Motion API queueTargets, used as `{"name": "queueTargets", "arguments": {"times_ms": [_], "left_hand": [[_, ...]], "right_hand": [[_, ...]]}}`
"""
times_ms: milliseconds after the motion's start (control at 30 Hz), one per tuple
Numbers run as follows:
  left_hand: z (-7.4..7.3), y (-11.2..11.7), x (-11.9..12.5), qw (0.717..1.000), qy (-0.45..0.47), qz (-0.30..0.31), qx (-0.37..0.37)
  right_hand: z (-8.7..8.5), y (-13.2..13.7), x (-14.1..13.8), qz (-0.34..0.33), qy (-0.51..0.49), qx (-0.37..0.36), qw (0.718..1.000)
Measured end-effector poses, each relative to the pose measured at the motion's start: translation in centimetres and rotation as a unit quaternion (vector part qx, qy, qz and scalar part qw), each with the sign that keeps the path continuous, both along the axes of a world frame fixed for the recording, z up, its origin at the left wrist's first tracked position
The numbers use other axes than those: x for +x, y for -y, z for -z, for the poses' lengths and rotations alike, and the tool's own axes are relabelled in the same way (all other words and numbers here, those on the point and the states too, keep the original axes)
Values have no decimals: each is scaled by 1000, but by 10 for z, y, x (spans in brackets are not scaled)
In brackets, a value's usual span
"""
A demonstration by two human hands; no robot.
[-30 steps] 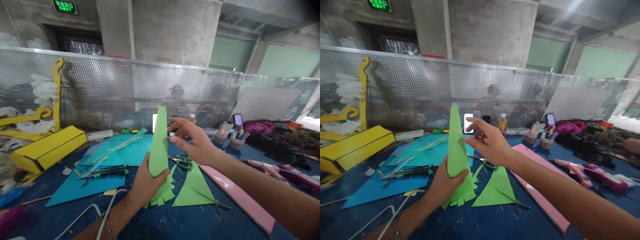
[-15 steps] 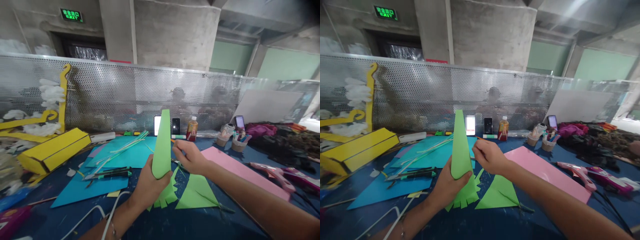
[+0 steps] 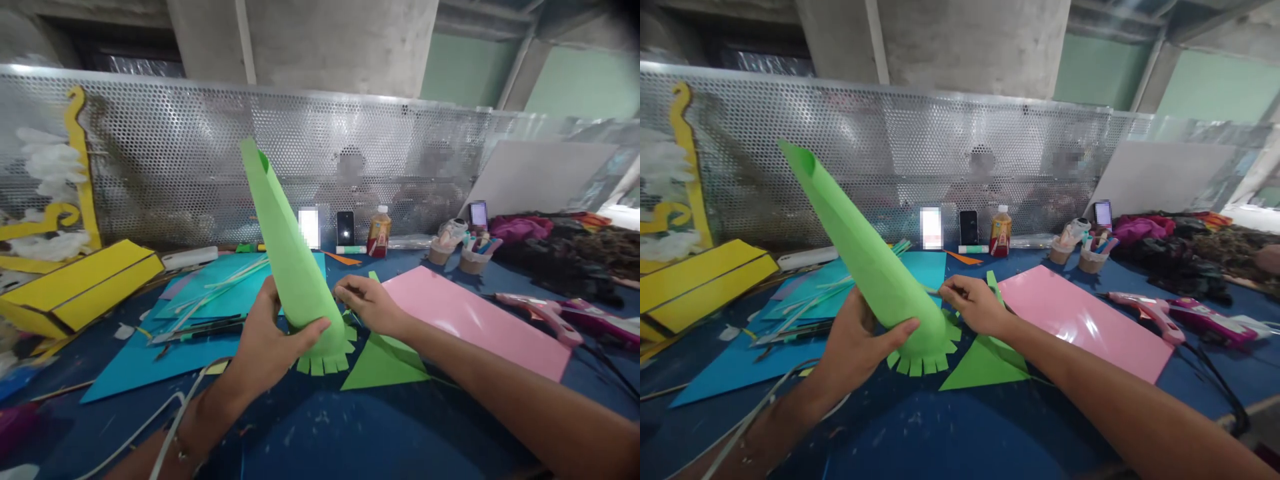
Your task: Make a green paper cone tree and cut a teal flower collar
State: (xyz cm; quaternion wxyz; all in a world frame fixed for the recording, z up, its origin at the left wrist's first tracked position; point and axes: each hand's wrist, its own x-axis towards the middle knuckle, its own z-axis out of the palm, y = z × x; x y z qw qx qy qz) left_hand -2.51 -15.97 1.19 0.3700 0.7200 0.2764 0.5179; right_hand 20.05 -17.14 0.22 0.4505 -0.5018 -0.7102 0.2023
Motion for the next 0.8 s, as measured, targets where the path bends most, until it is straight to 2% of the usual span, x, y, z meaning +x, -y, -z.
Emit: {"name": "queueTargets", "arguments": {"times_ms": [200, 367, 533, 800], "left_hand": [[9, -9, -9, 997, -26, 66, 9], [9, -14, -9, 989, -65, 132, -22], [7, -10, 0, 994, -82, 63, -37], [11, -9, 9, 996, -58, 20, -72]], "right_hand": [[-2, 3, 1, -38, 40, -31, 998], [-5, 10, 0, -130, 158, 11, 979], [-6, 12, -3, -133, 236, 47, 961], [-3, 7, 0, -111, 283, -12, 953]]}}
